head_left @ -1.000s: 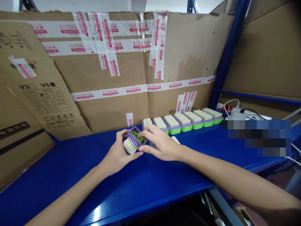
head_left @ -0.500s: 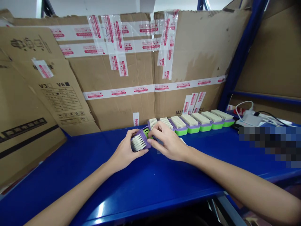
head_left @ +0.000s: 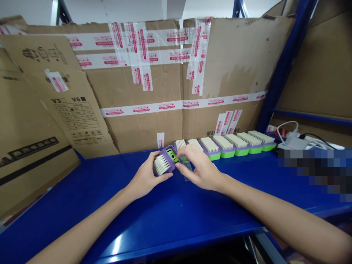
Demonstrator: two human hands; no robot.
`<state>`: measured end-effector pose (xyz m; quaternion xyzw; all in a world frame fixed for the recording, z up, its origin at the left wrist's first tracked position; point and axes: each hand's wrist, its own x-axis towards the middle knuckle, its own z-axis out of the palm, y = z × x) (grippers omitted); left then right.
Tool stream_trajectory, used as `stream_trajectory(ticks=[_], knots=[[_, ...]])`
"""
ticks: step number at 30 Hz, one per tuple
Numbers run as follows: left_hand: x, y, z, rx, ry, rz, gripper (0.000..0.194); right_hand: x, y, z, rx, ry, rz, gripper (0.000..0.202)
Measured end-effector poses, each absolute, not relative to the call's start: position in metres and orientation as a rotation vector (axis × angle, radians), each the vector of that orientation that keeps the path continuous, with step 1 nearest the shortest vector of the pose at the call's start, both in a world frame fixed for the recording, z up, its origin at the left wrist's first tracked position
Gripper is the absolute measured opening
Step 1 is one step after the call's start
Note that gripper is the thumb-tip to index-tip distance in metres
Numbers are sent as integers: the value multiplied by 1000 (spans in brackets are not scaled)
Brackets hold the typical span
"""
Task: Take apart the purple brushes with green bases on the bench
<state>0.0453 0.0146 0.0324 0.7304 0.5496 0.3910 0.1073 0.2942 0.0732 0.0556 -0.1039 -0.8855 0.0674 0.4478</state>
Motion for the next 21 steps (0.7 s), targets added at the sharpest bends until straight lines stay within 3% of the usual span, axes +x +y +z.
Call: stream_trajectory(ticks=[21], knots=[[40,13,34,2332,1602,1012,73,295,68,54,-185,-2236,210,24]])
